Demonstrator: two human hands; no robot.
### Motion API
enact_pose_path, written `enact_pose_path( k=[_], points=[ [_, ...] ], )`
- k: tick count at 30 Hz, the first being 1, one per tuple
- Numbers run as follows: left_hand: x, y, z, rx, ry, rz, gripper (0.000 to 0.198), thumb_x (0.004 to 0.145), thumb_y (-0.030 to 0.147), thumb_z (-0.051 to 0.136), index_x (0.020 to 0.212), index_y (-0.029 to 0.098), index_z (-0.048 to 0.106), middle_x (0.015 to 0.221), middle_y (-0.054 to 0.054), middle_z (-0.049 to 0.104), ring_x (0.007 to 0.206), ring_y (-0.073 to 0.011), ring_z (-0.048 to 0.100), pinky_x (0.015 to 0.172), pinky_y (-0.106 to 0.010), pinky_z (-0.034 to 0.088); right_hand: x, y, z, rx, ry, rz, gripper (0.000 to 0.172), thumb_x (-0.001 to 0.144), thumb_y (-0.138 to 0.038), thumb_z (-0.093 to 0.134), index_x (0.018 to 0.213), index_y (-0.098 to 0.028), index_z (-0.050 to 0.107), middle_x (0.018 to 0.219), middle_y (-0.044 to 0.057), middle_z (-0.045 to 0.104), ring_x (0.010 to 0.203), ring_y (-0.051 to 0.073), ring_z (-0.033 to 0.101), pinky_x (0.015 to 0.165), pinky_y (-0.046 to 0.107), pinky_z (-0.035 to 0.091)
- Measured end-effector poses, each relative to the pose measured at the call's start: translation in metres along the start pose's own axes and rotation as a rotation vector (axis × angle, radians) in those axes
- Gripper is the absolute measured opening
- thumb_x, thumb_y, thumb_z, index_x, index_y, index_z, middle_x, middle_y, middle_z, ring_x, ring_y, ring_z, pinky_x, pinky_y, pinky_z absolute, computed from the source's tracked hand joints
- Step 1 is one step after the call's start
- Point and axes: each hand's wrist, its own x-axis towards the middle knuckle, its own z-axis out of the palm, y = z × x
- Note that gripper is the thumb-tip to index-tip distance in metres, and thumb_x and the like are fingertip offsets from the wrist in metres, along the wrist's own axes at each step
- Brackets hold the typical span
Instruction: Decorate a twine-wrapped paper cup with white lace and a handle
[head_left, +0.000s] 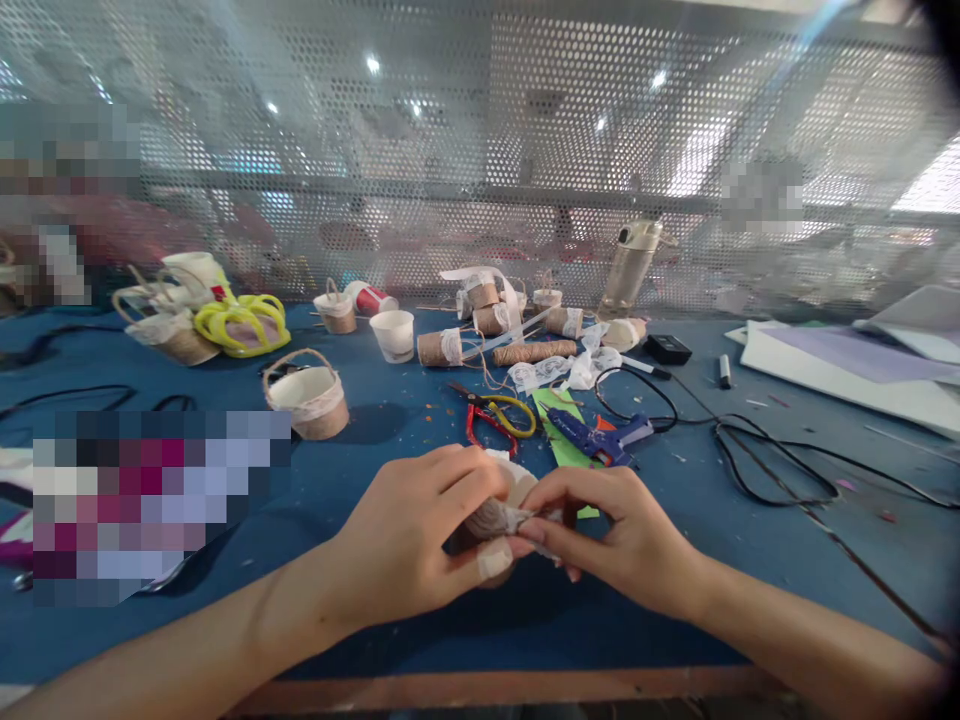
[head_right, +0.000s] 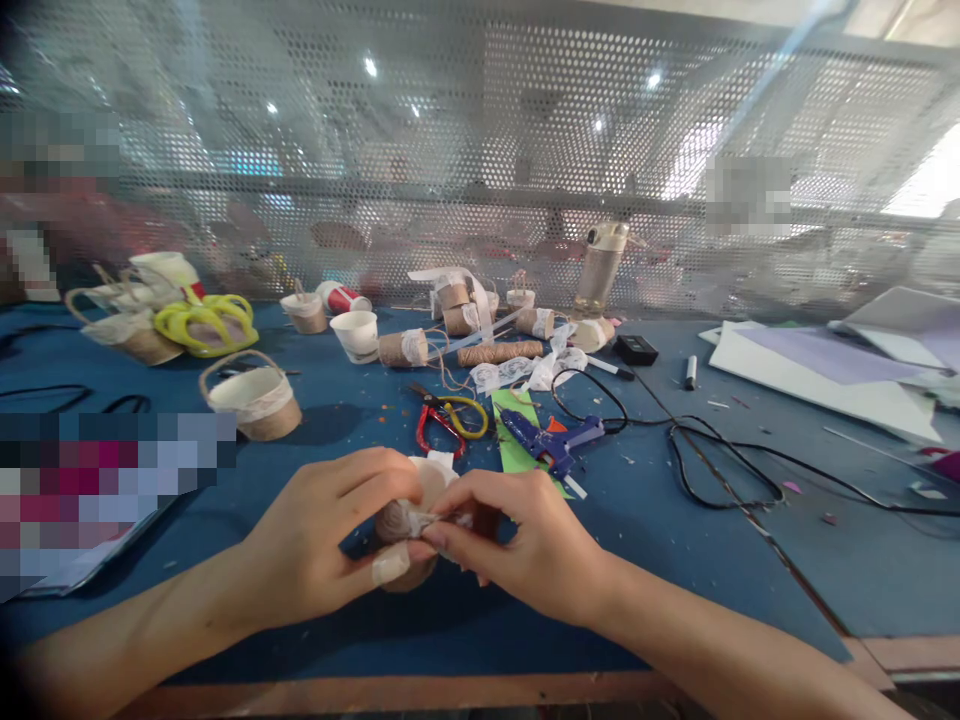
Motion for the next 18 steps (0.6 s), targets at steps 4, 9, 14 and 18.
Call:
enact_pose_path(
  k=[4, 9, 14, 18],
  points=[
    [0.002, 0.002, -0.002, -0.025, -0.025, -0.045, 0.017, 0.093, 0.033, 0.060, 0.089, 0.018, 0.056, 0.078, -0.002, 0.058, 0.069, -0.0182, 0.051, 0.060, -0.029, 0.039, -0.002, 0.002, 0.000, 0.044, -0.002, -0.031, 0.022, 0.094, -0.040, 0.068, 0.100, -0.019, 0.070, 0.064, -0.002, 0.066, 0.047, 0.009, 0.061, 0.049, 0.019, 0.049],
    [0.006, 0.001, -0.011, -0.200, -0.026, -0.132, 0.020, 0.094, 0.031, 0.061, 0.082, 0.019, 0.050, 0.075, 0.002, 0.051, 0.067, -0.0145, 0.048, 0.061, -0.026, 0.040, -0.004, 0.005, -0.003, 0.151, 0.073, -0.086, 0.021, 0.097, -0.034, 0.066, 0.114, -0.021, 0.063, 0.064, -0.006, 0.059, 0.045, 0.006, 0.054, 0.046, 0.018, 0.045],
    [0.009, -0.005, -0.018, -0.370, -0.034, -0.233, 0.020, 0.099, 0.030, 0.056, 0.084, 0.018, 0.053, 0.081, 0.001, 0.053, 0.072, -0.0139, 0.052, 0.066, -0.025, 0.043, -0.004, 0.004, -0.006, 0.054, 0.185, -0.042, 0.021, 0.096, -0.034, 0.068, 0.112, -0.023, 0.061, 0.072, -0.005, 0.057, 0.050, 0.007, 0.051, 0.048, 0.019, 0.045],
    [0.009, -0.008, -0.018, -0.385, -0.038, -0.238, 0.020, 0.101, 0.030, 0.053, 0.085, 0.018, 0.054, 0.085, 0.000, 0.054, 0.077, -0.0155, 0.053, 0.072, -0.027, 0.043, -0.001, 0.004, -0.006, -0.023, 0.195, -0.024, 0.024, 0.089, -0.034, 0.075, 0.104, -0.023, 0.059, 0.079, -0.003, 0.059, 0.063, 0.010, 0.056, 0.057, 0.021, 0.049]
  ],
)
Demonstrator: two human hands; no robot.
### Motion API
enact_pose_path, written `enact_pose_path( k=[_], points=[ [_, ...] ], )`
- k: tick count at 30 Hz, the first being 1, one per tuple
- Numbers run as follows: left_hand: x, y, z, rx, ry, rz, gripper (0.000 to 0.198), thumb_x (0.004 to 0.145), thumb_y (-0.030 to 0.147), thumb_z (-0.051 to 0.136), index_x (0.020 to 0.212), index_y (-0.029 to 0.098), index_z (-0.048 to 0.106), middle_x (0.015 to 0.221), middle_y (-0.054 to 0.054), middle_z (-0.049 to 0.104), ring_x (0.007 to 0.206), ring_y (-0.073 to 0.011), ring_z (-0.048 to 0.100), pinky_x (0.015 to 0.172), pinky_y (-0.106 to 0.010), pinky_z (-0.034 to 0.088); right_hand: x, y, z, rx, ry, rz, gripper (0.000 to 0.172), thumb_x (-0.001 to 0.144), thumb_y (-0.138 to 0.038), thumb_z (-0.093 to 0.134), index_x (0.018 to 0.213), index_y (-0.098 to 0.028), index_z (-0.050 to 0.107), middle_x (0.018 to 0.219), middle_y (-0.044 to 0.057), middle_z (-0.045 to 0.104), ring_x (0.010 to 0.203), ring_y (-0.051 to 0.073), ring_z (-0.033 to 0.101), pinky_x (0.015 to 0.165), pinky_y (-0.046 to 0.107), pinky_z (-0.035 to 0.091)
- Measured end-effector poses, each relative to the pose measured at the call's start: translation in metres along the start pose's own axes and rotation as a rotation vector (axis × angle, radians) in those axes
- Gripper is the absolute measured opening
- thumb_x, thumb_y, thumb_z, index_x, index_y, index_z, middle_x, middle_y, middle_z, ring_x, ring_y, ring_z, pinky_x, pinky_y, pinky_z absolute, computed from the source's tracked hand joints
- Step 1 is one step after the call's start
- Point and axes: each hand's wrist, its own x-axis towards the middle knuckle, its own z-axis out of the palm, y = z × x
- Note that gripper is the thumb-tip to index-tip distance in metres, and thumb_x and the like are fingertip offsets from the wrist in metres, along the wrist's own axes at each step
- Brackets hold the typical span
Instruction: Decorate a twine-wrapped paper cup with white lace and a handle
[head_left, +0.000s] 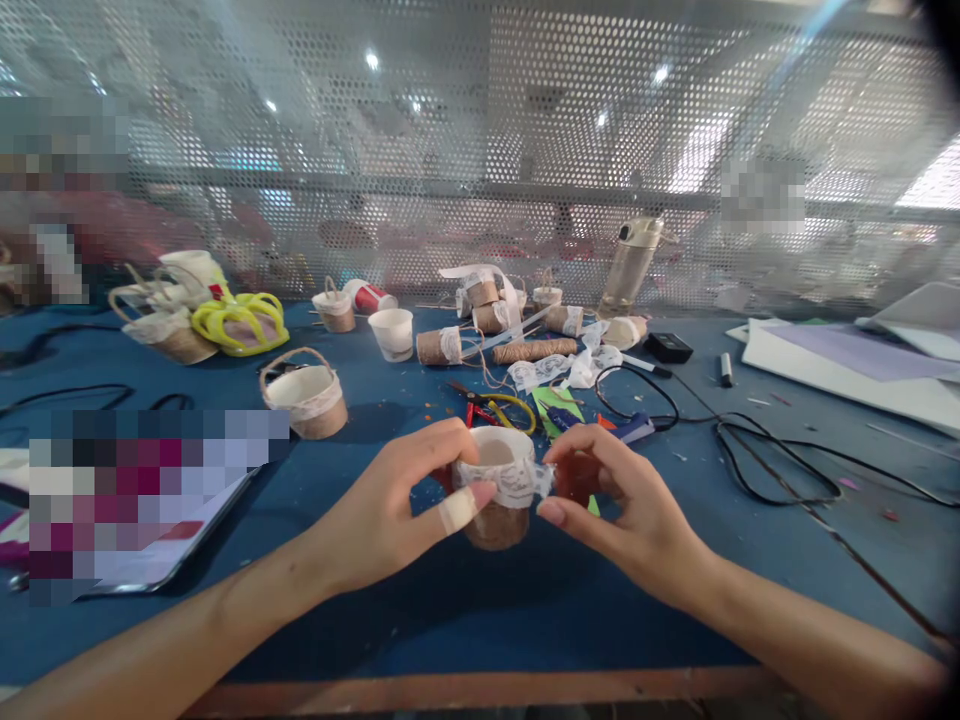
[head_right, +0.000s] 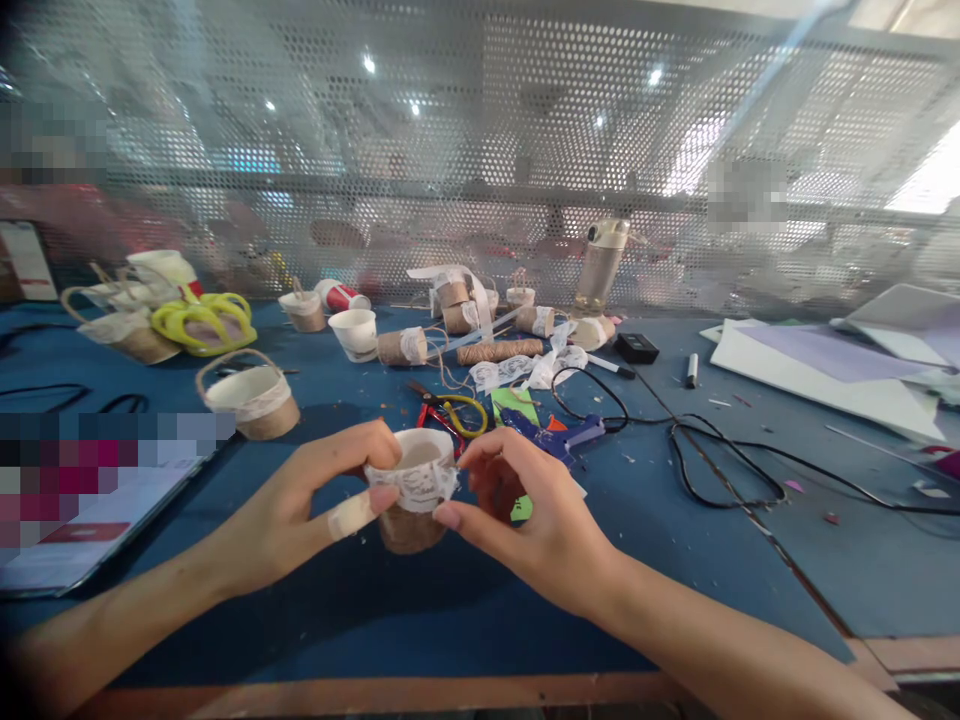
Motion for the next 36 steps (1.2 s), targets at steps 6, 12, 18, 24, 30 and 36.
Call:
enact_pose_path(
  k=[6, 12, 18, 24, 30, 36],
  points=[
    [-0.002, 0.001, 0.005, 0.084, -0.039, 0.057, 0.014, 0.100, 0.026, 0.051, 0.090, 0.017, 0.056, 0.089, -0.003, 0.057, 0.082, -0.0177, 0.053, 0.074, -0.030, 0.043, 0.001, 0.001, 0.003, 0.037, -0.049, -0.028, 0.014, 0.094, -0.032, 0.068, 0.095, -0.023, 0.057, 0.087, -0.001, 0.059, 0.063, 0.010, 0.057, 0.054, 0.021, 0.050],
    [-0.002, 0.003, 0.009, 0.098, -0.001, 0.014, 0.020, 0.098, 0.033, 0.055, 0.085, 0.018, 0.054, 0.085, -0.001, 0.054, 0.076, -0.0170, 0.050, 0.070, -0.029, 0.041, 0.001, -0.002, 0.004, 0.082, -0.066, -0.049, 0.009, 0.097, -0.028, 0.063, 0.093, -0.024, 0.057, 0.092, 0.000, 0.057, 0.070, 0.011, 0.061, 0.055, 0.020, 0.056],
    [-0.002, 0.000, 0.010, 0.120, 0.008, 0.015, 0.021, 0.098, 0.033, 0.058, 0.084, 0.017, 0.054, 0.083, 0.000, 0.053, 0.076, -0.0157, 0.051, 0.069, -0.027, 0.041, -0.001, 0.001, 0.002, 0.237, -0.093, 0.011, 0.010, 0.098, -0.030, 0.063, 0.092, -0.023, 0.058, 0.093, 0.001, 0.055, 0.071, 0.011, 0.058, 0.054, 0.022, 0.060],
    [0.000, -0.001, 0.007, 0.173, 0.030, 0.077, 0.016, 0.097, 0.029, 0.061, 0.087, 0.017, 0.057, 0.084, 0.000, 0.057, 0.077, -0.0158, 0.053, 0.072, -0.027, 0.043, -0.001, -0.001, -0.001, 0.197, -0.055, -0.088, 0.010, 0.099, -0.025, 0.061, 0.090, -0.022, 0.059, 0.092, 0.001, 0.056, 0.074, 0.012, 0.059, 0.058, 0.023, 0.055],
    [-0.001, -0.001, 0.010, 0.168, 0.049, 0.087, 0.014, 0.096, 0.025, 0.060, 0.085, 0.017, 0.058, 0.083, 0.000, 0.056, 0.080, -0.0171, 0.052, 0.074, -0.029, 0.042, 0.002, -0.006, 0.003, 0.003, -0.060, -0.274, 0.013, 0.092, -0.015, 0.067, 0.086, -0.021, 0.057, 0.085, 0.000, 0.060, 0.073, 0.011, 0.056, 0.063, 0.022, 0.051],
    [-0.001, -0.002, 0.013, 0.159, 0.009, 0.111, 0.014, 0.095, 0.025, 0.060, 0.085, 0.017, 0.059, 0.083, -0.001, 0.057, 0.079, -0.0178, 0.050, 0.073, -0.030, 0.039, 0.003, -0.004, 0.007, -0.099, -0.064, -0.322, 0.008, 0.091, -0.015, 0.068, 0.090, -0.019, 0.061, 0.084, 0.002, 0.062, 0.068, 0.010, 0.057, 0.060, 0.021, 0.052]
  ],
)
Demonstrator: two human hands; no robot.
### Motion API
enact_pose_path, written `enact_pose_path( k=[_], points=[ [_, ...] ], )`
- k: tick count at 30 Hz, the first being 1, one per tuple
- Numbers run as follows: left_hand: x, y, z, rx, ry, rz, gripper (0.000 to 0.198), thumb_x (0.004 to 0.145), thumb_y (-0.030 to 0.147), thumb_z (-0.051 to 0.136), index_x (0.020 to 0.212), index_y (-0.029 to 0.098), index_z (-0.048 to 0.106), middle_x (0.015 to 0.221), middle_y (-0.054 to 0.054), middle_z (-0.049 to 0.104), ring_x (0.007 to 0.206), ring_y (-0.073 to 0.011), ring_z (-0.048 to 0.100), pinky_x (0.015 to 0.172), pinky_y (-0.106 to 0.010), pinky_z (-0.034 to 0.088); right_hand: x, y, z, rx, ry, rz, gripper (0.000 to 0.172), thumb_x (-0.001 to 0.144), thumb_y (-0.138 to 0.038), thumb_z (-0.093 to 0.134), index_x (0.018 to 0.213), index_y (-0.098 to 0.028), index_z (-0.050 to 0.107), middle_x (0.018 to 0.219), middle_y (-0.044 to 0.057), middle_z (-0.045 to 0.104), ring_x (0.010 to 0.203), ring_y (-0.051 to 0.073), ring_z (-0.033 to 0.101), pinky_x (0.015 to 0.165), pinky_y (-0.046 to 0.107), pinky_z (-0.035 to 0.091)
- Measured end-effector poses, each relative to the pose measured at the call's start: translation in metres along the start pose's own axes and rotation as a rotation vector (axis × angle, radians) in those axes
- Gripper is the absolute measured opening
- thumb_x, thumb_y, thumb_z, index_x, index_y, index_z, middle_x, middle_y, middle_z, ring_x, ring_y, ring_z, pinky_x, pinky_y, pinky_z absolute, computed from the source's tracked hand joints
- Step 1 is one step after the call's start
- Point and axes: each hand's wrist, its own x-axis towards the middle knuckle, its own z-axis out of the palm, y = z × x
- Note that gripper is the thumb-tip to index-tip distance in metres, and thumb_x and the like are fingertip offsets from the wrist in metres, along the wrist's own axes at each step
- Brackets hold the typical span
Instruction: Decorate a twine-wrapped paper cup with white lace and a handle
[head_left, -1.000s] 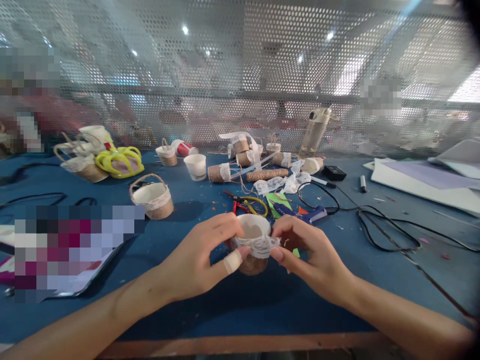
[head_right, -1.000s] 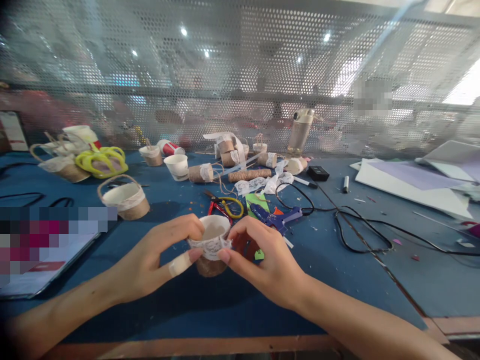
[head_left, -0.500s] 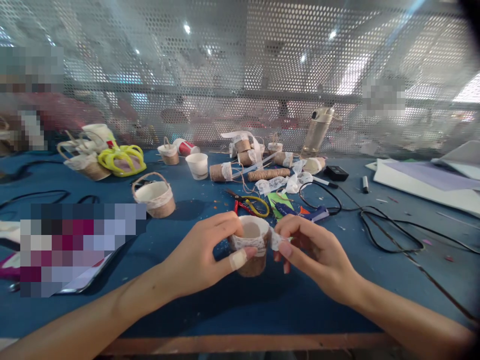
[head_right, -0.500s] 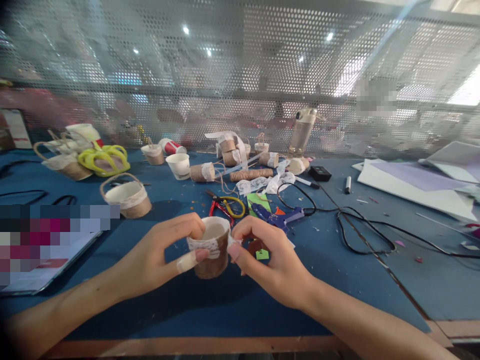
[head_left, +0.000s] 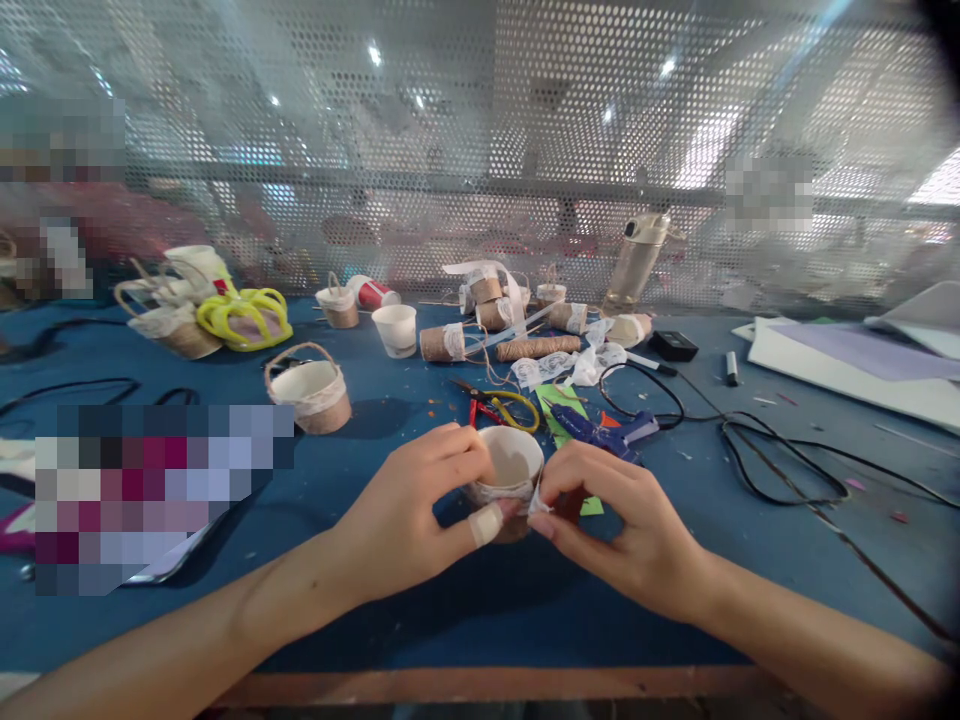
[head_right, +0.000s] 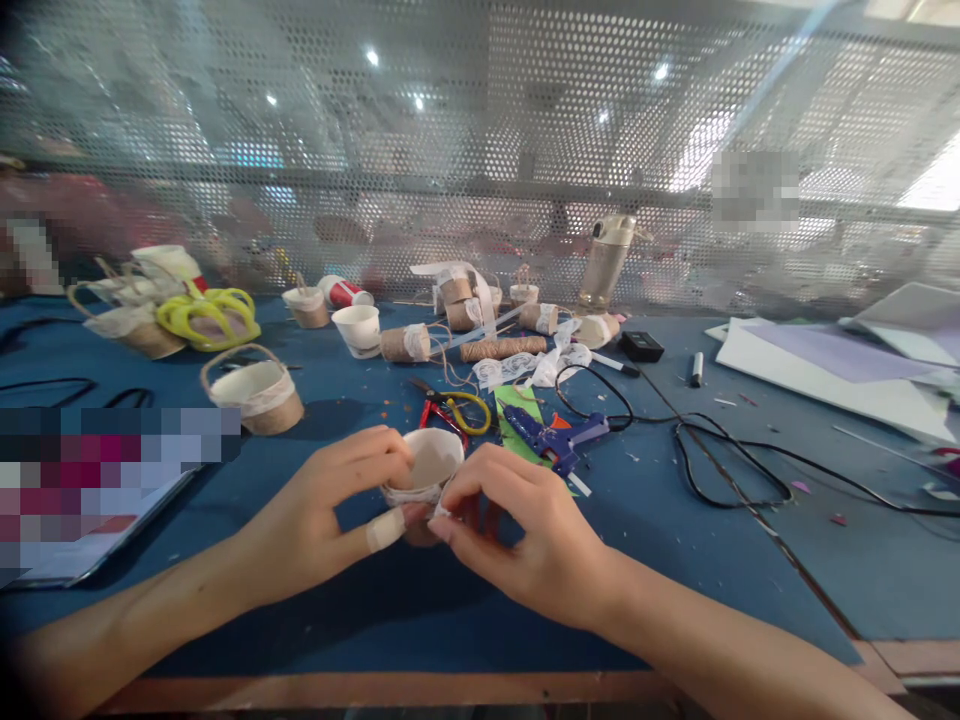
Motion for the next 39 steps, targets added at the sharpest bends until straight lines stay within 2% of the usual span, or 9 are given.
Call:
enact_pose_path(
  k=[5, 8, 14, 19, 24, 31, 35, 37, 39],
  points=[
    [0.000, 0.000, 0.001, 0.018, -0.008, 0.013, 0.018, 0.097, 0.028, 0.059, 0.083, 0.017, 0.059, 0.084, -0.002, 0.058, 0.079, -0.0186, 0.050, 0.073, -0.031, 0.038, -0.001, 0.000, -0.003, -0.017, -0.031, -0.010, 0.002, 0.094, -0.018, 0.066, 0.094, -0.018, 0.068, 0.087, 0.006, 0.067, 0.072, 0.013, 0.062, 0.062, 0.023, 0.053],
    [-0.001, -0.001, 0.000, 0.021, -0.012, 0.024, 0.018, 0.097, 0.029, 0.059, 0.084, 0.016, 0.060, 0.086, -0.003, 0.060, 0.081, -0.0194, 0.050, 0.074, -0.032, 0.039, -0.001, -0.001, -0.003, -0.039, -0.011, -0.011, 0.002, 0.094, -0.018, 0.064, 0.093, -0.019, 0.065, 0.084, 0.003, 0.067, 0.069, 0.012, 0.061, 0.061, 0.022, 0.053],
    [0.000, -0.002, 0.001, 0.021, -0.024, 0.041, 0.017, 0.096, 0.029, 0.063, 0.084, 0.017, 0.059, 0.085, -0.003, 0.061, 0.080, -0.0187, 0.051, 0.073, -0.030, 0.040, -0.003, 0.001, 0.000, -0.058, 0.058, 0.022, 0.020, 0.092, -0.014, 0.066, 0.108, -0.023, 0.059, 0.080, -0.003, 0.063, 0.062, 0.008, 0.060, 0.059, 0.018, 0.053],
    [0.001, -0.002, -0.002, -0.031, -0.060, 0.071, 0.012, 0.095, 0.028, 0.065, 0.092, 0.018, 0.060, 0.091, -0.004, 0.064, 0.084, -0.0192, 0.055, 0.076, -0.030, 0.043, -0.002, 0.002, -0.003, -0.145, 0.030, 0.008, 0.010, 0.094, -0.019, 0.066, 0.103, -0.022, 0.067, 0.077, -0.001, 0.064, 0.061, 0.010, 0.059, 0.059, 0.022, 0.051],
    [0.001, 0.000, -0.001, -0.067, -0.041, 0.045, 0.026, 0.093, 0.042, 0.068, 0.090, 0.018, 0.059, 0.089, -0.003, 0.061, 0.082, -0.0190, 0.055, 0.073, -0.029, 0.044, -0.001, 0.001, -0.003, -0.170, 0.041, -0.002, 0.003, 0.093, -0.022, 0.067, 0.097, -0.021, 0.068, 0.075, 0.000, 0.066, 0.057, 0.010, 0.058, 0.056, 0.022, 0.050],
    [0.003, 0.003, -0.004, -0.087, -0.036, 0.008, 0.023, 0.096, 0.031, 0.061, 0.078, 0.018, 0.055, 0.076, 0.000, 0.056, 0.074, -0.0163, 0.050, 0.069, -0.027, 0.040, -0.002, -0.001, -0.007, -0.140, 0.000, 0.012, 0.013, 0.095, -0.020, 0.063, 0.107, -0.022, 0.065, 0.077, -0.001, 0.068, 0.060, 0.010, 0.060, 0.056, 0.020, 0.051],
    [0.003, 0.004, -0.013, -0.236, -0.093, -0.050, 0.029, 0.098, 0.032, 0.061, 0.074, 0.018, 0.053, 0.076, 0.001, 0.054, 0.073, -0.0146, 0.051, 0.069, -0.025, 0.040, 0.006, 0.017, -0.036, -0.353, 0.035, 0.030, 0.016, 0.098, -0.017, 0.053, 0.106, -0.022, 0.065, 0.089, 0.004, 0.071, 0.074, 0.016, 0.065, 0.067, 0.028, 0.054],
    [0.002, 0.003, -0.017, -0.307, -0.137, -0.067, 0.030, 0.097, 0.033, 0.062, 0.073, 0.018, 0.052, 0.076, 0.001, 0.055, 0.073, -0.0141, 0.052, 0.070, -0.025, 0.041, 0.011, 0.033, -0.056, -0.539, -0.076, 0.060, 0.022, 0.097, -0.017, 0.050, 0.113, -0.022, 0.065, 0.106, 0.009, 0.071, 0.097, 0.023, 0.067, 0.085, 0.038, 0.055],
    [0.001, 0.003, -0.019, -0.351, -0.168, -0.068, 0.031, 0.096, 0.034, 0.063, 0.073, 0.018, 0.052, 0.077, 0.001, 0.056, 0.073, -0.0141, 0.052, 0.070, -0.025, 0.041, 0.012, 0.052, -0.075, -0.720, -0.195, 0.166, 0.038, 0.092, -0.014, 0.050, 0.129, -0.021, 0.059, 0.132, 0.013, 0.064, 0.126, 0.032, 0.057, 0.105, 0.051, 0.047]
  ],
)
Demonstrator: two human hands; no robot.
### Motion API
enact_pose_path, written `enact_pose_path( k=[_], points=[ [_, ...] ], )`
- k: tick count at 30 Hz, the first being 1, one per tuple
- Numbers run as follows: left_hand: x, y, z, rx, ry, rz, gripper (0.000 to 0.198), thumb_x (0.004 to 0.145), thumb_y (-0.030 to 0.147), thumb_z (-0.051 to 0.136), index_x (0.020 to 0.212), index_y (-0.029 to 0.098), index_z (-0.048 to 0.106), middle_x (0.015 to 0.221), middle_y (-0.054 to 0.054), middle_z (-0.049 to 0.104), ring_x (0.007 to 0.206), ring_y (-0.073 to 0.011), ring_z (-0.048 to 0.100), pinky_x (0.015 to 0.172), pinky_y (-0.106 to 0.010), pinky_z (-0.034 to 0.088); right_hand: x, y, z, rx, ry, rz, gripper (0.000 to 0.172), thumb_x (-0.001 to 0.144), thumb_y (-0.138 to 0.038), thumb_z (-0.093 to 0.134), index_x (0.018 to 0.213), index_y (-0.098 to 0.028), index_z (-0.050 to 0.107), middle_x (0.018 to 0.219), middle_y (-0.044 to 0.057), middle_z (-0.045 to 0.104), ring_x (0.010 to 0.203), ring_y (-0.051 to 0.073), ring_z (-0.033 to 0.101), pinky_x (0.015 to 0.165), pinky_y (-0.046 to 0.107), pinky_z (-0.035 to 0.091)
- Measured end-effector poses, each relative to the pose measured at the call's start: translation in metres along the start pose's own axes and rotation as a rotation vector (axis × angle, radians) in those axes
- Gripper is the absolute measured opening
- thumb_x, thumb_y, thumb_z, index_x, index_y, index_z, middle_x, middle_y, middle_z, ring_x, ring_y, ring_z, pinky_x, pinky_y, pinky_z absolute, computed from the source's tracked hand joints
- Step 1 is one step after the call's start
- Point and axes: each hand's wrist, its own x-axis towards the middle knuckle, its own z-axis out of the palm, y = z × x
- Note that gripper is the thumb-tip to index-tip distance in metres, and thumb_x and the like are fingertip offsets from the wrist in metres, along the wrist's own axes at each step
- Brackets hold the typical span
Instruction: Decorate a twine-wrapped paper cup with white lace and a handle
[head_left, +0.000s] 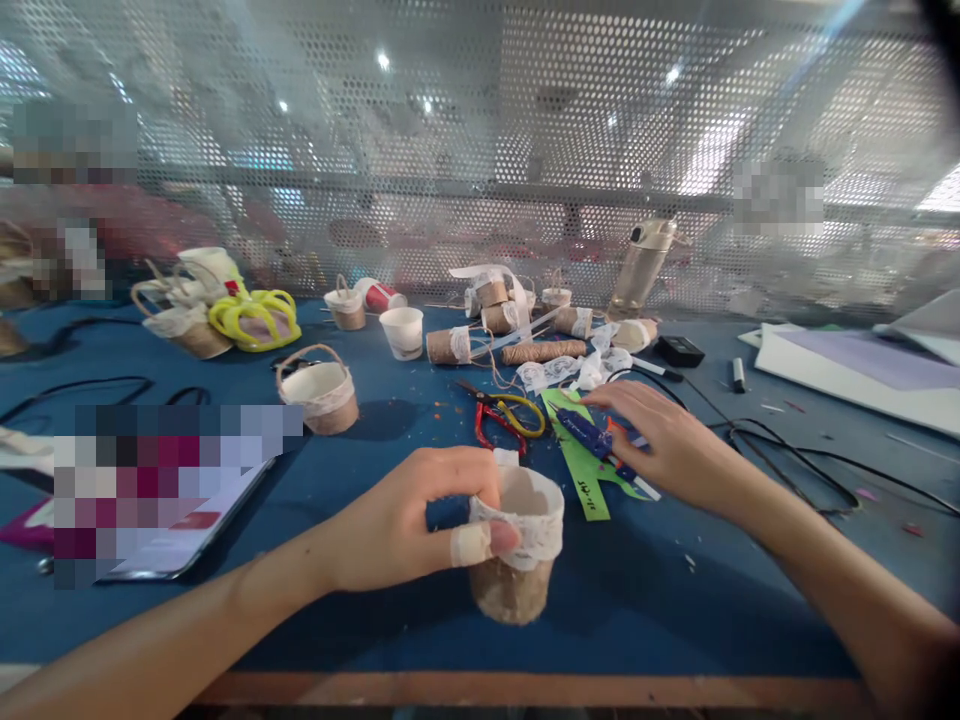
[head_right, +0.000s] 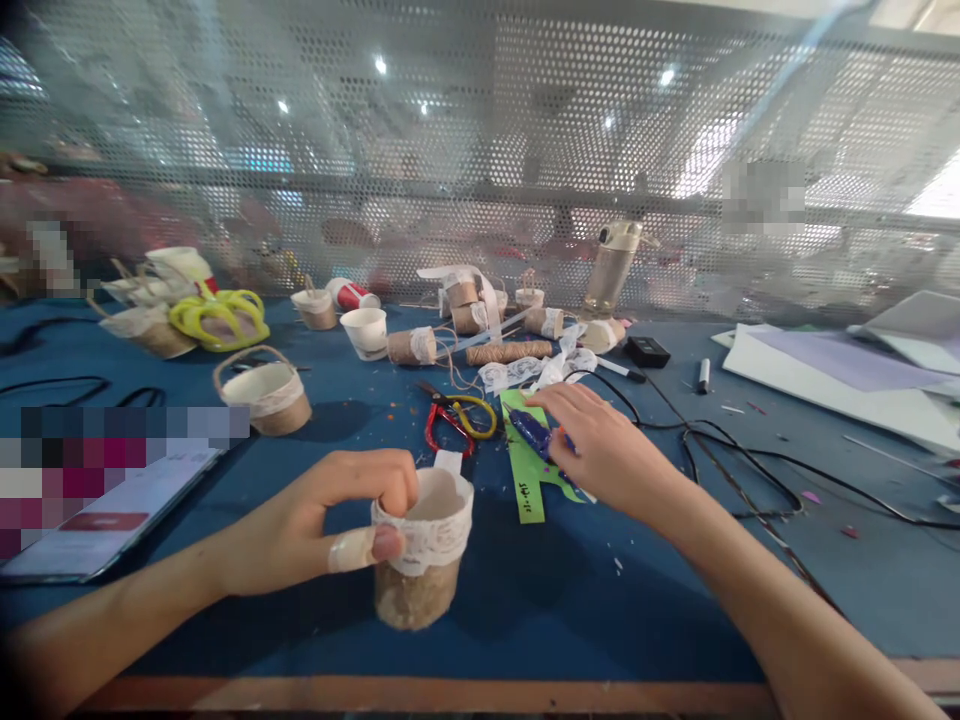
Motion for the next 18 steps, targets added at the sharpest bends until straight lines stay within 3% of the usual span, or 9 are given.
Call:
enact_pose_path(
  k=[2, 7, 18],
  points=[
    [-0.001, 0.000, -0.001, -0.026, -0.022, 0.015, 0.031, 0.095, 0.034, 0.065, 0.072, 0.018, 0.051, 0.077, 0.001, 0.056, 0.073, -0.0138, 0.052, 0.071, -0.025, 0.041, 0.000, 0.022, 0.000, -0.066, -0.133, 0.063, 0.047, 0.087, -0.015, 0.053, 0.134, -0.020, 0.058, 0.139, 0.014, 0.061, 0.131, 0.034, 0.055, 0.110, 0.054, 0.044],
    [-0.001, 0.001, 0.000, -0.014, -0.052, 0.018, 0.033, 0.094, 0.034, 0.067, 0.071, 0.018, 0.051, 0.077, 0.001, 0.056, 0.072, -0.0138, 0.051, 0.072, -0.025, 0.043, -0.009, 0.047, -0.001, -0.071, -0.232, 0.117, 0.054, 0.084, -0.016, 0.053, 0.138, -0.022, 0.059, 0.142, 0.012, 0.062, 0.129, 0.035, 0.059, 0.107, 0.054, 0.048],
    [0.000, -0.001, 0.000, -0.027, -0.067, 0.036, 0.030, 0.093, 0.030, 0.068, 0.072, 0.017, 0.052, 0.078, 0.001, 0.058, 0.072, -0.0132, 0.052, 0.071, -0.023, 0.043, -0.010, 0.039, -0.009, 0.003, -0.404, 0.111, 0.049, 0.080, -0.016, 0.059, 0.127, -0.026, 0.064, 0.116, 0.010, 0.064, 0.104, 0.027, 0.066, 0.093, 0.041, 0.054]
  ],
)
